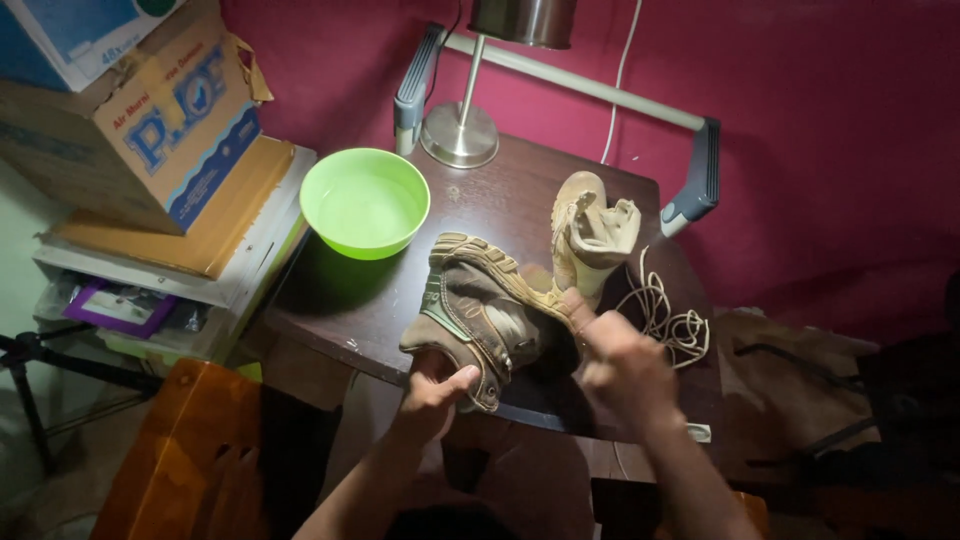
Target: The person scrubs a brown boot with a toothbrush, repeatedly dipping the brush into a green bowl of water. They clean the toe, sides, and sole of the boot, rotating it to access different areas.
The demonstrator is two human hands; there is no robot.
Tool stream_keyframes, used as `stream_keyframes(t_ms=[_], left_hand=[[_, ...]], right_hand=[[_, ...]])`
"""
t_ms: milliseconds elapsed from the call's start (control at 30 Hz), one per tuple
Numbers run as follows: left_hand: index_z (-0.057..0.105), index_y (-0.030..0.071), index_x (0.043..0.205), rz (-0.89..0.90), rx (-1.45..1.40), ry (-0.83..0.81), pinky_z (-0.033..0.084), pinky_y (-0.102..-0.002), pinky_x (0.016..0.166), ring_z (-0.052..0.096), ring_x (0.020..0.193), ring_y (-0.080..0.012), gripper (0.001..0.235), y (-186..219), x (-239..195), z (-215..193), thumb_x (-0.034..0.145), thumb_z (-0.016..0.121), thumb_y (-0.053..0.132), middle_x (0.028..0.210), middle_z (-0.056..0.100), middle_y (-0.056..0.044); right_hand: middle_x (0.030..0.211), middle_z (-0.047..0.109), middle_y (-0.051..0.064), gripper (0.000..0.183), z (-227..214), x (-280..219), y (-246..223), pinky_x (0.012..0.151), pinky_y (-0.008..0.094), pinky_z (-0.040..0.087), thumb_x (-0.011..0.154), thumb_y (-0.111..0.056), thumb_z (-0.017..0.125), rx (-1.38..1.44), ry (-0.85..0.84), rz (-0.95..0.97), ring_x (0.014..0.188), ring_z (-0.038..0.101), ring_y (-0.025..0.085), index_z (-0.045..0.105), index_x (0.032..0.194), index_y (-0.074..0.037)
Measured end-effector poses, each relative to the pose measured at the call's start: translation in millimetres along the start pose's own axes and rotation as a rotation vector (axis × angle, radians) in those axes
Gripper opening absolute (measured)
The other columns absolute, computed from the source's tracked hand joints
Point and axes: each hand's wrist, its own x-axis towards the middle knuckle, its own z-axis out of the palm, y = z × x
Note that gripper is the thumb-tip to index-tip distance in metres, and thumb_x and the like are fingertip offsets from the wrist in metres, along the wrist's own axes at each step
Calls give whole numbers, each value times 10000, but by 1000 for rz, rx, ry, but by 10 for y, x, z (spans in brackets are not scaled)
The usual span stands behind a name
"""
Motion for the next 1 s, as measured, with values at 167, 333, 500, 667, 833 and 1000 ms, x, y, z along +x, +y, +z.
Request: stream_keyframes(t_ms=[167, 333, 500, 667, 833, 1000], left_hand=[[658, -96, 1208, -101, 55, 90, 622, -456, 911, 741, 1045, -340, 551, -29, 2, -28, 694, 854, -117, 1101, 756, -260], [653, -115, 1210, -154, 29, 75, 627, -490, 868, 726, 981, -334, 556, 209, 37, 0, 694, 859, -123, 1055, 751, -256], [552, -95, 1216, -143, 36, 52, 621, -455, 913, 731, 1038, -359, 649, -11, 2, -139, 668, 896, -146, 1097, 720, -254], [738, -70, 1117, -204, 251, -284, 638, -407, 819, 753, 971, -270, 395, 499, 218, -50, 748, 868, -15, 1024, 788, -216], [506, -32, 1313, -118, -107, -220, 562, -428, 990, 657, 1133, -352, 539, -216, 31, -403, 805, 685, -42, 1200, 665, -227], [286, 22, 1554, -97, -156, -158, 395, -457, 1184, 496, 1389, -354, 889, -151, 9, -339, 749, 664, -17, 1498, 506, -219]], right_hand=[[701, 581, -34, 671, -93, 25, -409, 456, 419, 555, 770, -182, 515, 3, -15, -172, 509, 669, 274, 603, 1393, -414], [614, 557, -12, 272, 178, 200, -146, 519, 422, 544, 875, -338, 536, -173, 180, 170, 558, 676, 261, 665, 1100, -418], [709, 572, 23, 631, 275, 105, -145, 491, 446, 580, 785, -185, 486, 50, -48, -287, 546, 663, 318, 606, 1393, -301], [603, 536, 49, 220, -152, 359, -393, 468, 371, 503, 875, -190, 500, -184, 262, -118, 466, 597, 300, 683, 996, -172], [719, 541, 8, 576, 88, 368, -136, 323, 369, 418, 895, -5, 509, -181, 126, -312, 436, 491, 153, 597, 1437, -180], [847, 649, 61, 520, 9, 354, -236, 488, 508, 517, 917, -85, 470, -199, 183, -31, 518, 616, 325, 658, 1355, -294]])
